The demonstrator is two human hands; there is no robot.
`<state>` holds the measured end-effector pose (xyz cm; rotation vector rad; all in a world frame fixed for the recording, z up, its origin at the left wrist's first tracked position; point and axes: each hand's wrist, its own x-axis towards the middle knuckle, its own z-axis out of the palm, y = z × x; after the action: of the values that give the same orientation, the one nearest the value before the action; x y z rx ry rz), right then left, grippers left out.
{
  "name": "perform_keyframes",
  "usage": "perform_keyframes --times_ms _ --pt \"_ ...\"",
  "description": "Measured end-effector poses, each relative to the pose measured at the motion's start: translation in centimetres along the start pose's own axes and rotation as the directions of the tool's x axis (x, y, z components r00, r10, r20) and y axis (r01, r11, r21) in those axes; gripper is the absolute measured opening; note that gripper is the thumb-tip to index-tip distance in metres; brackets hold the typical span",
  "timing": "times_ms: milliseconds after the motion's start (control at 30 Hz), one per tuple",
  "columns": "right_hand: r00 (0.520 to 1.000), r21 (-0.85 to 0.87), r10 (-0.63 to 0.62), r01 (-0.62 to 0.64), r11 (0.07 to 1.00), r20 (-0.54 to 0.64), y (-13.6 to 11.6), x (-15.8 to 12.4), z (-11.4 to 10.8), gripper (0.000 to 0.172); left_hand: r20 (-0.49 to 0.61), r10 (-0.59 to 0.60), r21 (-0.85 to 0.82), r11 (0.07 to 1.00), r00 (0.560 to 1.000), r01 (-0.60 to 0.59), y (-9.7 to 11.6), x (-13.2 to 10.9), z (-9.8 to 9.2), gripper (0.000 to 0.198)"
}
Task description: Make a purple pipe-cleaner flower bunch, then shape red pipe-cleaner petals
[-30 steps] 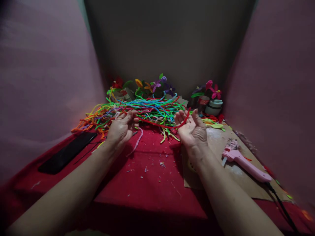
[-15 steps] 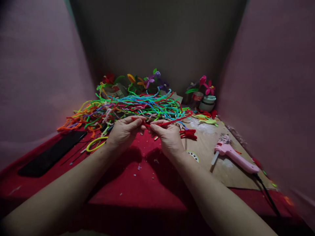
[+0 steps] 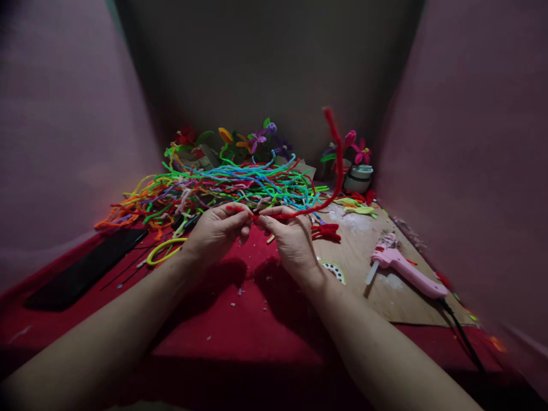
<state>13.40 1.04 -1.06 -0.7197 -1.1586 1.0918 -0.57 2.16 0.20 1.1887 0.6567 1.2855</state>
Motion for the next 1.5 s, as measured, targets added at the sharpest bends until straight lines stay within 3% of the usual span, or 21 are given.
perform_keyframes --times_ms 167,333,467,567,667,800,933,1133,1300,1500 --pt "0.987 0.266 0.156 -0.160 0.950 0.035 -0.1 0.5 0.0 0.005 0.050 0.004 0.033 0.999 0.999 -0.006 -0.2 0.0 -0.3 0.016" --pt "0.963 0.515 0.267 -0.206 0.832 -0.047 -0.4 1.6 -0.6 0.005 -0.079 0.027 -0.077 0.996 0.997 -0.033 -0.1 0.4 -0.5 0.018" --pt "0.957 0.526 0.287 -0.222 0.821 -0.044 0.2 1.3 -0.3 0.005 -0.001 0.027 -0.102 0.994 1.000 -0.027 -0.4 0.1 0.5 0.028" --pt "0.958 0.486 0.286 -0.261 0.834 0.025 0.7 1.0 0.0 0.004 0.035 0.055 -0.008 0.998 0.998 -0.055 -0.9 -0.1 1.0 0.018" --pt "0.951 0.530 0.309 -0.272 0.803 0.019 0.4 1.4 -0.5 0.003 -0.004 -0.002 0.011 1.000 1.000 0.002 -1.0 0.1 0.6 0.021" --pt "0.953 0.621 0.291 -0.180 0.763 -0.082 -0.6 2.4 -1.5 0.009 -0.093 -0.147 -0.065 0.988 0.985 0.141 -0.9 0.5 -0.4 0.022" --pt "0.969 0.530 0.240 -0.174 0.830 -0.056 -0.4 2.2 -1.6 0.005 -0.136 -0.145 -0.108 0.986 0.980 0.131 -0.6 0.7 -0.8 0.018" --pt "0.972 0.198 0.226 -0.235 0.952 0.067 0.7 0.3 -0.2 0.017 -0.038 -0.127 -0.208 0.971 0.991 0.116 0.0 0.8 -0.7 0.015" --pt "0.953 0.146 0.287 -0.300 0.943 0.099 0.4 -0.1 0.1 0.021 -0.071 -0.107 -0.220 0.971 0.992 0.089 0.2 0.6 -0.5 0.016" --pt "0.934 0.069 0.334 -0.344 0.936 0.130 0.8 -0.3 0.2 0.018 0.034 -0.153 -0.108 0.982 0.988 0.156 -0.3 0.3 -0.4 0.027"
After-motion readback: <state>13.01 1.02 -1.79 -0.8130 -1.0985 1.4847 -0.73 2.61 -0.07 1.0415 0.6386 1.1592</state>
